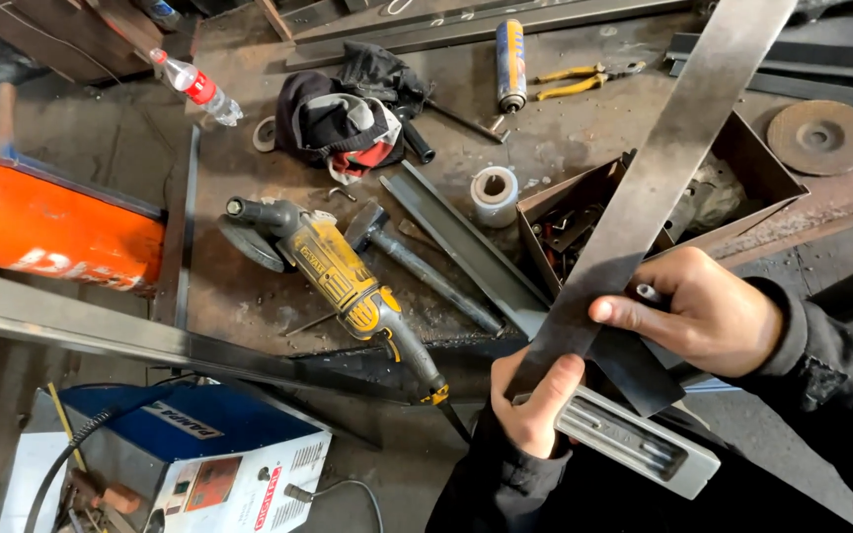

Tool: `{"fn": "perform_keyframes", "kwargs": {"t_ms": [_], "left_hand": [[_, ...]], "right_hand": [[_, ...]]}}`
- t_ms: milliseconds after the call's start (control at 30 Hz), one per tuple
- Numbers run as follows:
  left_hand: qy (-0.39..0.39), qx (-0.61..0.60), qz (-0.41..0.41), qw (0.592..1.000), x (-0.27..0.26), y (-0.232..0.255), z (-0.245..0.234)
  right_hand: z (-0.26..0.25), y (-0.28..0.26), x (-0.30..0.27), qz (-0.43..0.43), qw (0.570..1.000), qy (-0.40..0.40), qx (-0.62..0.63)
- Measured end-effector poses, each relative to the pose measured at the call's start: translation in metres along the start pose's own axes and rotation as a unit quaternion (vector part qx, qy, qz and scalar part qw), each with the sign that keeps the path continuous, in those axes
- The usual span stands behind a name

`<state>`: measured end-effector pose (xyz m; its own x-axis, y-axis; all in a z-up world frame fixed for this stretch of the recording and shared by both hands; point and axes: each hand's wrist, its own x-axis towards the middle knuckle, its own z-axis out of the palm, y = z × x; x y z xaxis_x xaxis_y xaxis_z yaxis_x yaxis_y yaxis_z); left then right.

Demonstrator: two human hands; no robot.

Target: Measuring and marking metal pieces with a try square and pen in a workshop.

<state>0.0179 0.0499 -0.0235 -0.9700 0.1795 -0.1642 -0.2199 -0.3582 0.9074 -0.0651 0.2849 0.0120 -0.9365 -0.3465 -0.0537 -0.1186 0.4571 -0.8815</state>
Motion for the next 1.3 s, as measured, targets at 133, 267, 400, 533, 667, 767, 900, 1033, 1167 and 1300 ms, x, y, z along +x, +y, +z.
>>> {"fn": "perform_keyframes", "kwargs": {"t_ms": [133,267,400,533,667,767,900,1033,1167,1300], "left_hand": [[0.048,0.049,0.02,0.997,0.0,-0.001,0.001],[0.061,0.033,0.069,0.995,0.0,-0.011,-0.001],[0.073,0.01,0.116,0.991,0.006,-0.027,-0.005],[0.137,-0.033,0.185,0.973,0.011,-0.034,-0.007],[0.153,-0.087,0.16,0.971,0.012,-0.045,-0.011],[0.119,-0.088,0.198,0.969,0.014,-0.042,-0.006],[0.105,-0.111,0.209,0.966,0.015,-0.042,-0.004],[0.141,-0.15,0.228,0.952,0.017,-0.04,-0.004],[0.147,-0.171,0.25,0.941,0.02,-0.038,-0.002],[0.14,-0.187,0.265,0.936,0.018,-0.027,0.007]], "right_hand": [[0.004,-0.005,0.002,-0.001,0.999,-0.025,0.028],[0.004,-0.005,-0.002,-0.016,0.996,-0.041,0.08],[-0.005,-0.004,-0.024,-0.072,0.993,-0.077,0.047],[0.014,0.001,-0.053,0.04,0.999,-0.005,0.025],[0.029,-0.005,-0.058,0.003,0.996,0.046,0.079],[0.025,-0.017,-0.052,-0.092,0.992,0.005,0.086],[0.028,-0.012,-0.053,-0.119,0.989,-0.007,0.089],[0.041,-0.014,-0.06,-0.039,0.991,-0.005,0.127],[0.06,0.005,-0.062,-0.099,0.991,0.054,0.066],[0.072,0.007,-0.06,-0.172,0.978,0.114,0.005]]}}
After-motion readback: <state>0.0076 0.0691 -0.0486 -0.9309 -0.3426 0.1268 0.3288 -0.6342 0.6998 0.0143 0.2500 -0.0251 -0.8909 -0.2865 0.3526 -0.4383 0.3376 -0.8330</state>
